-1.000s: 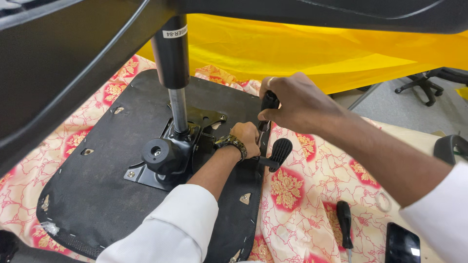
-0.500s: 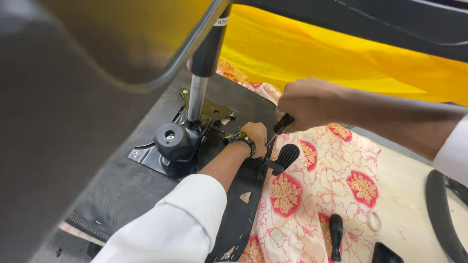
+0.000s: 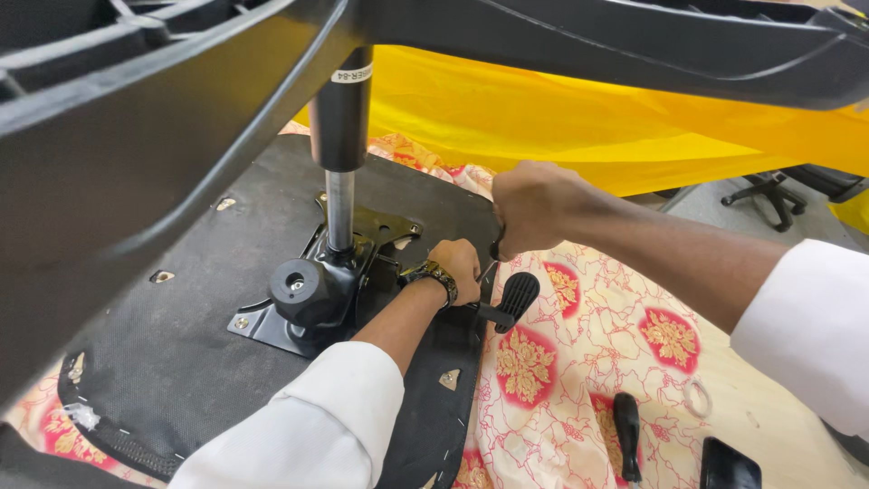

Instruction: The person uses a screwdriver to tighten screws on the underside of an office chair base, securing the gas lift and footrest assembly. The person repeatedly adjusts the screwdriver and repositions hands to access different fasteners.

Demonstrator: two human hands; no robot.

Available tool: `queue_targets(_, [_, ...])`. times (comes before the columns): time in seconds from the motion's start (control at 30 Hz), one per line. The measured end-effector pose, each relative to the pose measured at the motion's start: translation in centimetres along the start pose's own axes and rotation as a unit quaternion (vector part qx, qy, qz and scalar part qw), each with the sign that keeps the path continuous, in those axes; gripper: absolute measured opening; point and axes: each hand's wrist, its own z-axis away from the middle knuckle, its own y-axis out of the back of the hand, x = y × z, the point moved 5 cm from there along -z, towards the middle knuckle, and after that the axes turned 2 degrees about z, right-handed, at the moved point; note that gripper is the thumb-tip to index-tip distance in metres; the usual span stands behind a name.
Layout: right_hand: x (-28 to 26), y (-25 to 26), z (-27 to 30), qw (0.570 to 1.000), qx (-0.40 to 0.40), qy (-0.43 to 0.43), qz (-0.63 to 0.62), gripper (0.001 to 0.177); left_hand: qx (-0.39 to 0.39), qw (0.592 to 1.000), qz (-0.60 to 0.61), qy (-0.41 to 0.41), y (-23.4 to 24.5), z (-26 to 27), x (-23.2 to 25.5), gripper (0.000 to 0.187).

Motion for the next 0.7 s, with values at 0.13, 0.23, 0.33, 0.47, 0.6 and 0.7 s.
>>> queue_targets(0.13, [-1.2,-0.2,0.3,0.998,-0.004,0.035,0.057,0.021,0.025,0.999,-0.019,-0.018,0.5,0.7,0.7,0.011])
queue_targets(0.23, [-1.8,0.2,0.7,0.994,0.003,0.078,0.074,0.019,0.066,0.997,-0.016,-0.028,1.3,1.6,1.3,0.012])
queue_targets(0.33, [-1.7,0.5,1.0,0.995,0.016,0.075,0.059,0.018,0.165,0.985,0.005,-0.057,3.2,4.0,2.1,0.007])
queue_targets(0.47, [-1.6,0.5,1.5,0.997,0.035,0.06,0.031,0.015,0.456,0.886,0.075,-0.019,7.9,11.4,2.3,0.012])
queue_targets(0.6, [-2.4,0.6,2.0,0.997,0.034,0.049,0.038,0.013,0.57,0.817,0.072,0.06,13.1,15.2,2.9,0.054])
queue_targets(0.7, [-3.1,1.0,2.0,0.998,0.034,0.044,0.027,0.011,0.665,0.746,-0.027,-0.016,17.7,14.7,4.6,0.093])
